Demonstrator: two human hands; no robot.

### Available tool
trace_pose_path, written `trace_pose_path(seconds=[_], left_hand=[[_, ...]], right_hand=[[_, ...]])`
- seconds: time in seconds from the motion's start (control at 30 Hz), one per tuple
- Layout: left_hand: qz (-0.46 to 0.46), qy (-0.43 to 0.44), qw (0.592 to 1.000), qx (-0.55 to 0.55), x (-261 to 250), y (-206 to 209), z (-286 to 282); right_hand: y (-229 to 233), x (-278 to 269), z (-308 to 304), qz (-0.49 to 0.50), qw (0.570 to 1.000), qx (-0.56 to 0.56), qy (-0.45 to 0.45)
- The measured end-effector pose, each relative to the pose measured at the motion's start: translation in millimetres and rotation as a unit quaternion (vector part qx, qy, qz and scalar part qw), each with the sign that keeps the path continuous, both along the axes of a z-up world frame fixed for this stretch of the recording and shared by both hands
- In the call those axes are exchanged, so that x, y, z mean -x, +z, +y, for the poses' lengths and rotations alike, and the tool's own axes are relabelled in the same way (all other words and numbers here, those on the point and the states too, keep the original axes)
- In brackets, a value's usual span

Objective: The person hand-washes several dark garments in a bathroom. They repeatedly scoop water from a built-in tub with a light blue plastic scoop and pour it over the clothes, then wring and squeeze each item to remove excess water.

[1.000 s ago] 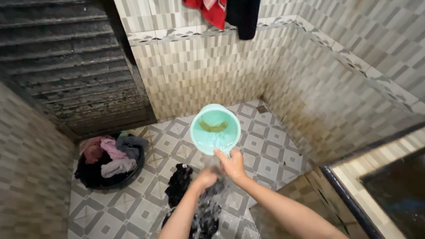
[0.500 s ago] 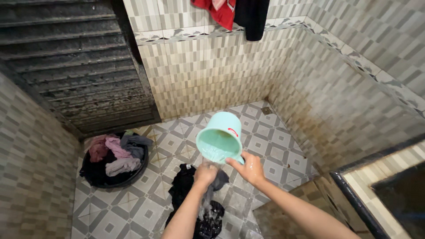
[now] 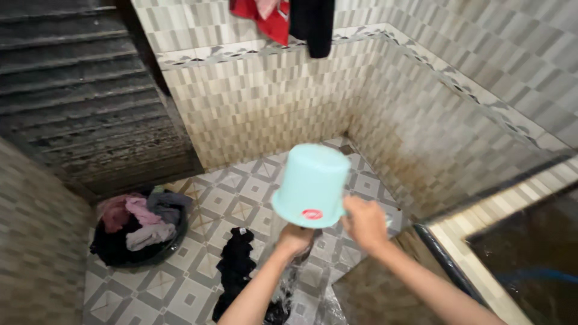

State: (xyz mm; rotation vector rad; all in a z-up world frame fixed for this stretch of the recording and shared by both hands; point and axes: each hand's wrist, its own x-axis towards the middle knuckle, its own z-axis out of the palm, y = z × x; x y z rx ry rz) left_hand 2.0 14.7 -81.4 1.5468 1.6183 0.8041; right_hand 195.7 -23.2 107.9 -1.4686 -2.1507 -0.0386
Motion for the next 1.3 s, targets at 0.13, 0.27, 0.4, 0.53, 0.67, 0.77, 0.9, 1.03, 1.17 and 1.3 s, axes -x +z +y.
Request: trace_pose_path(seconds=[0.13, 0.27, 0.4, 0.53, 0.67, 0.77, 0.9, 1.03, 1.17, 1.3], left_hand=[[-0.061, 0.004, 0.998, -0.012, -41.1, 70.8, -4.8], [-0.136, -0.029, 0.990, -0.023, -63.0, 127.9, -6.7], [-0.152, -0.045, 0.987, -0.022, -81.4, 145.3, -8.8], [-0.171, -0.043, 0.984, -0.004, -98.2, 145.8, -11.9], [-0.159, -0.042, 0.986, 0.012, -118.1, 147.3, -18.4], [-0.155, -0.056, 0.986, 0.021, -119.6, 151.1, -16.4], [-0.167, -0.111, 0.979, 0.043, -120.0, 150.1, -16.1], [-0.152, -0.192, 0.969, 0.045, -113.4, 146.0, -13.1], [-0.116, -0.223, 0.966, 0.063, -99.8, 138.4, -6.9], [-0.125, -0.199, 0.967, 0.096, -84.3, 130.2, 7.2]], right_hand=[[27.6, -128.0, -13.3, 0.091, 0.982, -0.095, -0.135], [30.8, -301.5, -74.9, 0.055, 0.906, 0.031, -0.418], [-17.1, -433.6, -172.2, -0.044, 0.775, 0.210, -0.595], [-79.1, -475.9, -231.7, -0.131, 0.711, 0.375, -0.581], [-110.8, -482.0, -235.1, 0.280, 0.663, 0.409, -0.561], [-113.8, -480.2, -224.2, 0.463, 0.610, 0.374, -0.523], [-79.0, -477.8, -212.7, 0.578, 0.592, 0.338, -0.450], [-0.1, -438.1, -174.6, 0.643, 0.620, 0.309, -0.326], [70.4, -340.3, -129.2, 0.697, 0.632, 0.287, -0.180], [89.3, -213.2, -60.9, 0.754, 0.588, 0.294, -0.007]])
